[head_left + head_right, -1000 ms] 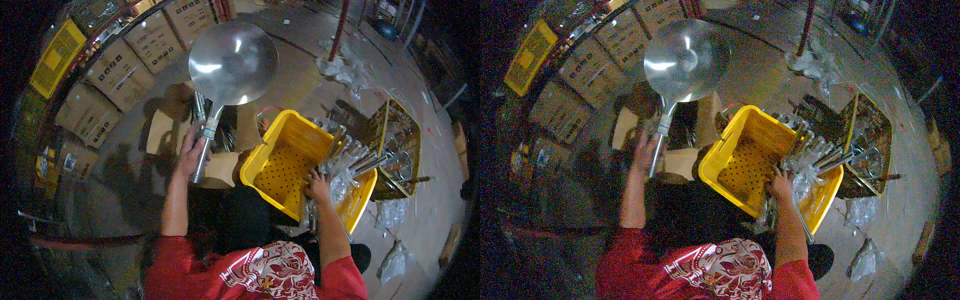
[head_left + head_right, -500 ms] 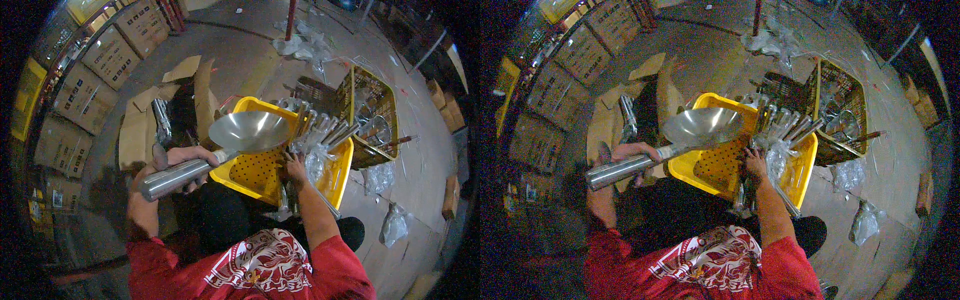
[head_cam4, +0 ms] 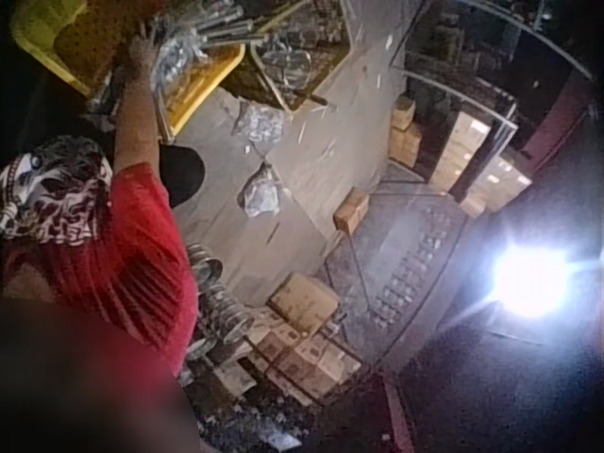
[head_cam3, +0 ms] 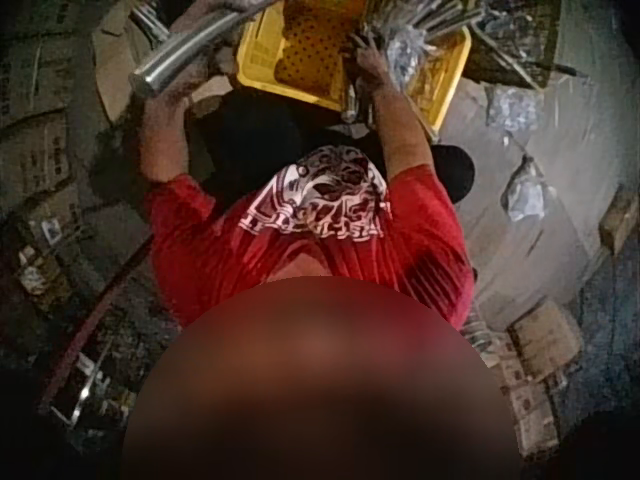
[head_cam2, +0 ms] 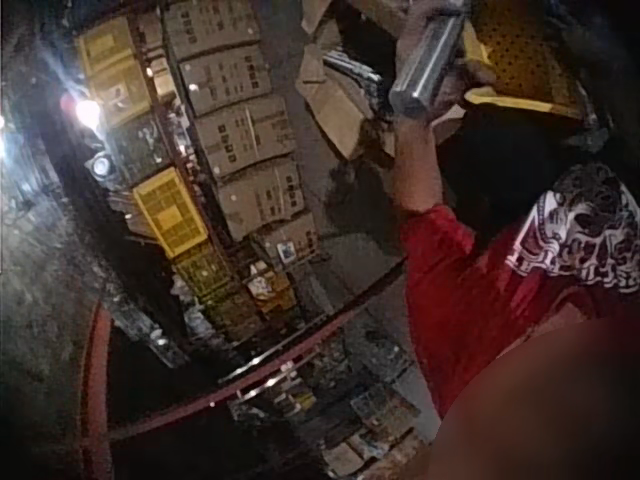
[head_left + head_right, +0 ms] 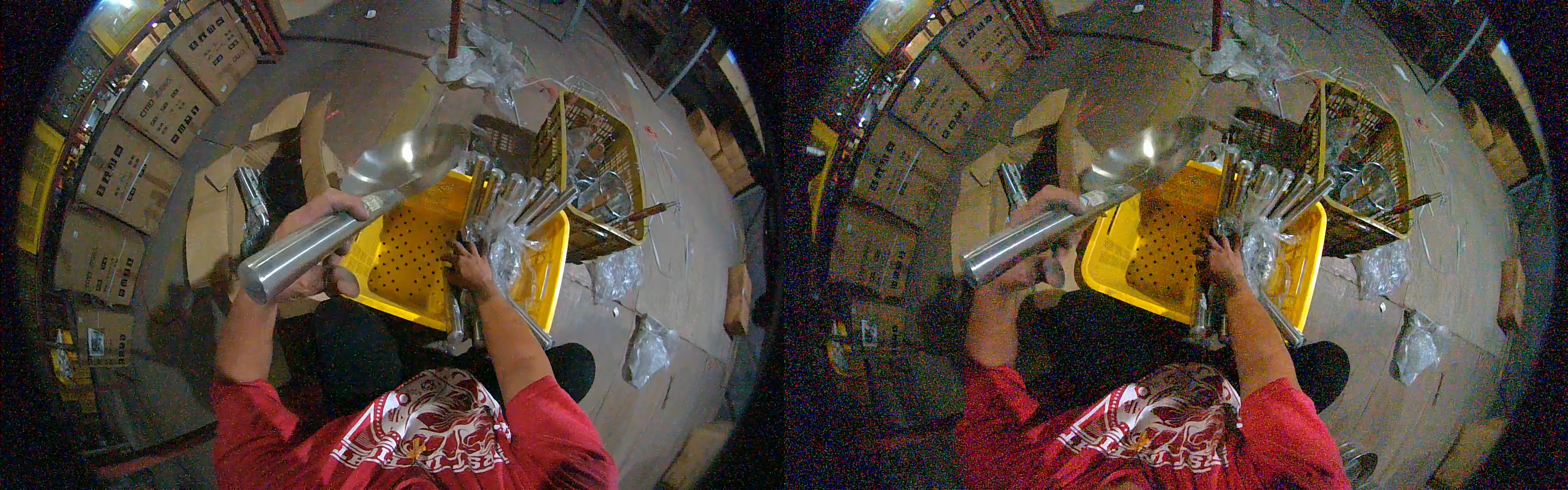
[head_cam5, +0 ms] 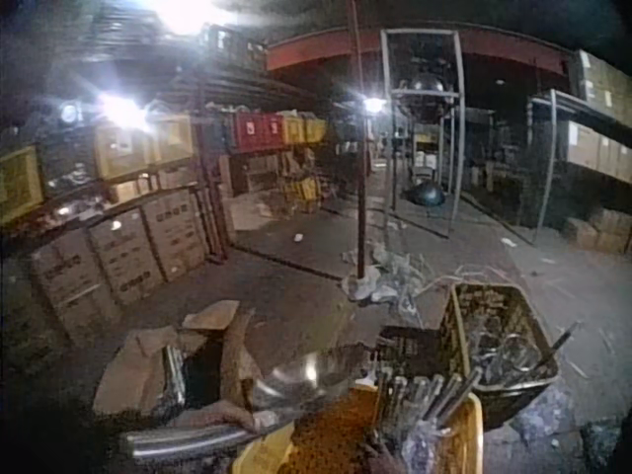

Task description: The person sits on the floor and unpacks metal ladles from plastic wrapping, placing them into a cardboard box. The person handles each ladle individually, removes the plastic, and places the ladle into the box.

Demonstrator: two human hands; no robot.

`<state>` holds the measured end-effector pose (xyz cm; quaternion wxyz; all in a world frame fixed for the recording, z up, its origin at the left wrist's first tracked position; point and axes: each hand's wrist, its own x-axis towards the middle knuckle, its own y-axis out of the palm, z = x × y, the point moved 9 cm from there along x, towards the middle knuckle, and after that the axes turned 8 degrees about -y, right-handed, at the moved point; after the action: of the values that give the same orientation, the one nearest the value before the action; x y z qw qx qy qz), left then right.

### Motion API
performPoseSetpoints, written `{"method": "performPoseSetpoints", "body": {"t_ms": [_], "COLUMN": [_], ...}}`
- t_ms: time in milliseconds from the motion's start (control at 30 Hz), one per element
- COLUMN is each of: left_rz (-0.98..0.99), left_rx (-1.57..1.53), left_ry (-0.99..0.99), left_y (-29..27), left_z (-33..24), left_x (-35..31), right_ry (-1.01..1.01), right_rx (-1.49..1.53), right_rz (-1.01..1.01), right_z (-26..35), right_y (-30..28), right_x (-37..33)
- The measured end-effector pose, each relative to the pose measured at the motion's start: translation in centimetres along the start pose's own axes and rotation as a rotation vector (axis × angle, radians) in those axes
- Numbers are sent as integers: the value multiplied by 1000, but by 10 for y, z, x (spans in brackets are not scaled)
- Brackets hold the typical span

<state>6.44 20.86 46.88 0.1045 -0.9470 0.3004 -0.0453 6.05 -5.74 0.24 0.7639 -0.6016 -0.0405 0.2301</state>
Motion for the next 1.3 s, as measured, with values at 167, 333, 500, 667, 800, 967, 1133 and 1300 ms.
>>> {"method": "performPoseSetpoints", "body": {"t_ms": [167,333,500,667,800,967,1133,1300], "left_rz": [-96,-162,44,97,206,323,370,246], "left_rx": [621,680,479,588,686,883,856,709], "left_ry": [66,-121,-82,-316,-469,-473,-443,-373], "left_y": [-13,-23,-3,5,18,53,92,112], "left_z": [-40,-55,-35,60,139,211,258,282], "left_x": [0,6,31,72,114,169,209,236], "right_ry": [11,-21,-37,-19,-41,-54,2,-17], "right_rx": [-30,-161,71,127,70,64,76,24], "right_rz": [25,12,-149,-156,-110,-75,-69,-78], "right_z": [-1,9,25,32,29,28,35,44], "right_y": [2,-11,-51,-70,-70,-69,-80,-94], "right_x": [1,1,-12,-18,-14,-16,-18,-21]}}
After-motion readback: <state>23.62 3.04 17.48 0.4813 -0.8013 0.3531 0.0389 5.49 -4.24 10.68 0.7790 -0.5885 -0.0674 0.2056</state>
